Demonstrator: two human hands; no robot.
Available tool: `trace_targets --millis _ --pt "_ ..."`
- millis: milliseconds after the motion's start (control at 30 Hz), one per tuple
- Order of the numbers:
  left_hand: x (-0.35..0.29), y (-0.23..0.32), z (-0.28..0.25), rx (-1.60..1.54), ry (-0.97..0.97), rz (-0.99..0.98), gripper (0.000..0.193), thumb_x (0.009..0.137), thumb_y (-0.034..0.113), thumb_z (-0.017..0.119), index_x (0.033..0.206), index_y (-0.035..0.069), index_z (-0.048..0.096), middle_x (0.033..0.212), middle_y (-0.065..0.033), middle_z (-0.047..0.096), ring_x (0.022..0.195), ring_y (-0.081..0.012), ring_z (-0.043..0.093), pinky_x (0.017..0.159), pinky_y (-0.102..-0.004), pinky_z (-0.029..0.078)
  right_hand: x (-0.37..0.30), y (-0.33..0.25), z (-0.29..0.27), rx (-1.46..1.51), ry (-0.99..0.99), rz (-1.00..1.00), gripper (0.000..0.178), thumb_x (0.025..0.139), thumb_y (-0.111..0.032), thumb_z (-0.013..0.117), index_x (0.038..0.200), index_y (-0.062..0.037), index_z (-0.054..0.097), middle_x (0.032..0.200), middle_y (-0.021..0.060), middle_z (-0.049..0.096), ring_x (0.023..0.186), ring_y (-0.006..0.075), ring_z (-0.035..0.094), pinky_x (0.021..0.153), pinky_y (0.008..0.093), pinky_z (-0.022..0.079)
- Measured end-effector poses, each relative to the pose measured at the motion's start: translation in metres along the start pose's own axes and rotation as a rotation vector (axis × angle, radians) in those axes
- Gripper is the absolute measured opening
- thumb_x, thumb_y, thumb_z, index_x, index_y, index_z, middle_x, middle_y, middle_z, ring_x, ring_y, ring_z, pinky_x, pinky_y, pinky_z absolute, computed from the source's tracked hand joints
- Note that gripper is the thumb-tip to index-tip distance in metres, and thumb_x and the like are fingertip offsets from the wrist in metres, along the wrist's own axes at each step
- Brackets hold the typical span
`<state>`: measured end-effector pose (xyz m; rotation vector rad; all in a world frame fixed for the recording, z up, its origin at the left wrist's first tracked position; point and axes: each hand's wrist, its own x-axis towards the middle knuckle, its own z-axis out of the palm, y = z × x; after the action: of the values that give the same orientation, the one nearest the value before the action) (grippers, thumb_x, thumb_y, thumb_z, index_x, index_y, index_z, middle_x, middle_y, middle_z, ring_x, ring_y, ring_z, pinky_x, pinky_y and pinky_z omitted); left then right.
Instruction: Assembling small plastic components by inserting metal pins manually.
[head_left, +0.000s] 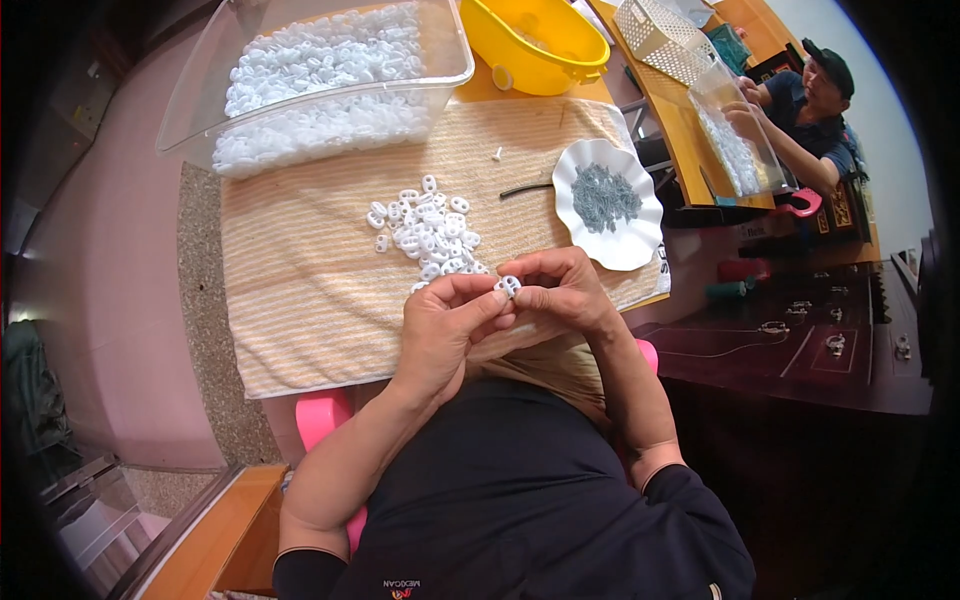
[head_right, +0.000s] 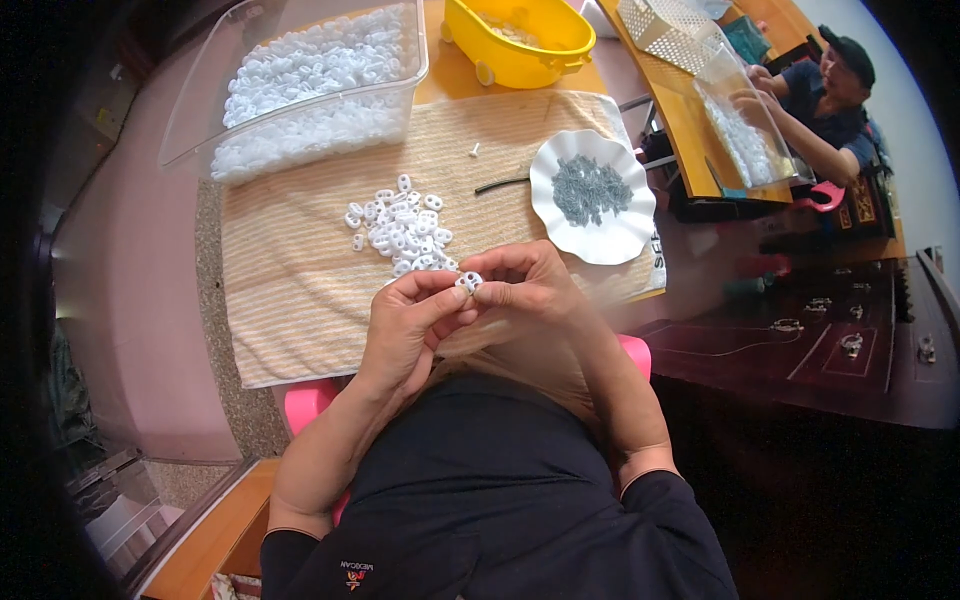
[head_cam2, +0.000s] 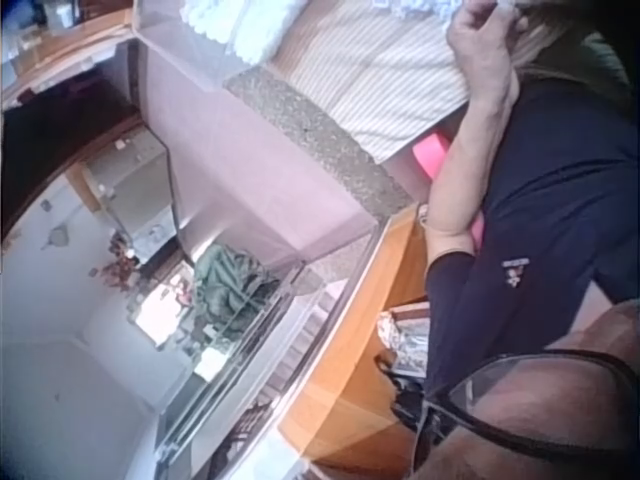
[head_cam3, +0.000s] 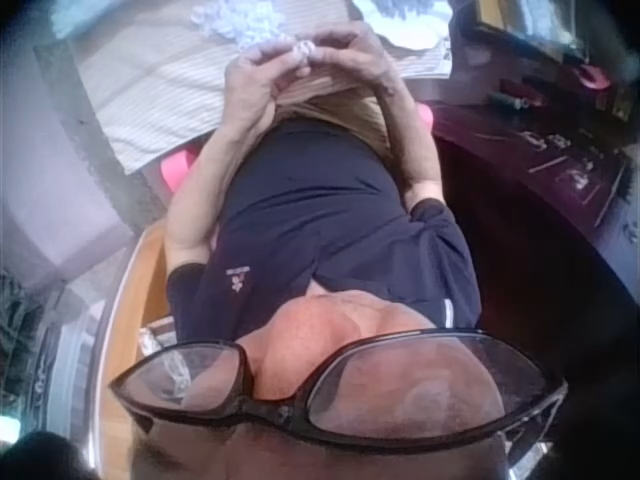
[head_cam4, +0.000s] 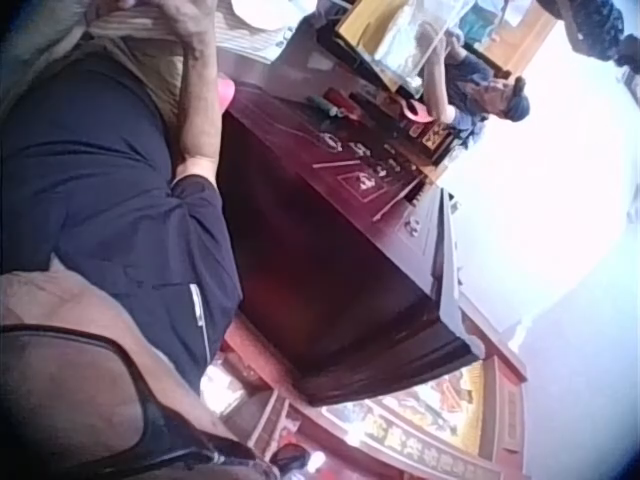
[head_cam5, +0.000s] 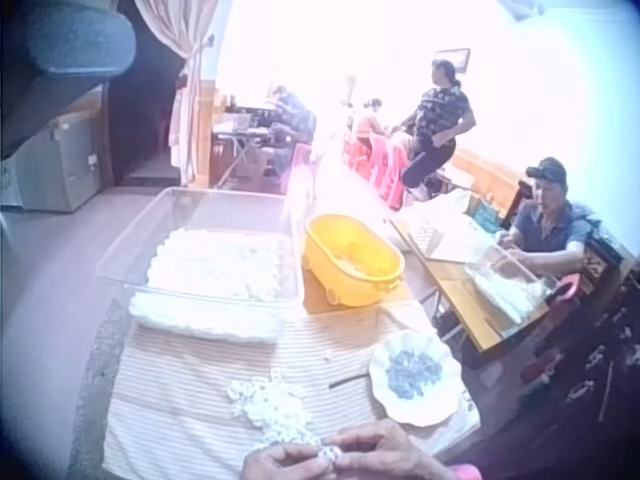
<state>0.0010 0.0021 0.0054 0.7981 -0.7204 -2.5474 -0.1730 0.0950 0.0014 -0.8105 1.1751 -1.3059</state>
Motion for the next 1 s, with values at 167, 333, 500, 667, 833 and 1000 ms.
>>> trace_targets --millis 167,333,500,667,833,1000 --pt "0.0004 0.0004 -0.0007 -0.011 -0.002 -0.007 0.014 0.085 0.001 0.066 0.098 -0.003 0.063 0.09 -0.0107 0.068 0.076 -0.0143 0.065 0.071 -0.0239 0.056 0.0008 0.0025 -0.0021 -0.001 -0.003 0.002 0.03 0.084 0.001 0.067 0.113 0.0051 0.063 0.1 0.0103 0.068 0.089 0.014 0.065 0.08 0.0252 0.053" --pt "0.0007 0.0006 -0.0019 -0.023 0.02 -0.026 0.015 0.084 -0.003 0.065 0.098 -0.004 0.062 0.091 -0.0132 0.067 0.075 -0.0173 0.066 0.069 -0.0267 0.057 0.0012 0.0023 -0.0019 0.002 -0.003 0.021 0.03 0.083 0.001 0.068 0.113 0.0049 0.063 0.101 0.0103 0.068 0.089 0.014 0.065 0.079 0.0253 0.053" --pt "-0.0009 -0.0006 -0.0031 0.0 0.018 -0.025 0.014 0.084 -0.001 0.066 0.097 -0.004 0.063 0.089 -0.0125 0.068 0.074 -0.0163 0.066 0.069 -0.026 0.057 -0.0006 0.0018 0.0018 0.027 0.017 0.04 0.029 0.081 0.004 0.068 0.11 0.0046 0.064 0.101 0.011 0.068 0.089 0.0141 0.065 0.078 0.025 0.053" --pt "-0.0009 -0.0003 -0.0027 0.002 0.011 -0.026 0.014 0.085 0.0 0.067 0.097 -0.004 0.064 0.087 -0.0121 0.068 0.075 -0.0157 0.066 0.07 -0.0255 0.056 -0.0007 0.0034 0.0037 0.066 0.012 0.02 0.025 0.084 0.004 0.066 0.109 0.005 0.063 0.097 0.0111 0.068 0.086 0.0149 0.066 0.076 0.0256 0.054" --pt "0.0015 0.0004 -0.0037 -0.043 -0.013 -0.041 0.015 0.085 0.0 0.067 0.099 -0.003 0.064 0.09 -0.012 0.068 0.076 -0.0157 0.066 0.071 -0.0258 0.057 -0.0002 0.0019 0.0049 0.047 0.032 0.001 0.023 0.086 0.003 0.064 0.109 0.0052 0.063 0.094 0.0114 0.068 0.083 0.0155 0.067 0.075 0.0263 0.055" --pt "0.0022 0.0012 -0.0055 -0.072 -0.036 -0.064 0.015 0.085 0.002 0.067 0.1 -0.002 0.065 0.092 -0.0108 0.068 0.077 -0.0153 0.066 0.072 -0.0253 0.057 -0.0009 0.0046 0.004 0.069 0.052 -0.01 0.027 0.083 -0.001 0.068 0.109 0.0046 0.064 0.1 0.0107 0.068 0.089 0.0141 0.065 0.079 0.0259 0.053"
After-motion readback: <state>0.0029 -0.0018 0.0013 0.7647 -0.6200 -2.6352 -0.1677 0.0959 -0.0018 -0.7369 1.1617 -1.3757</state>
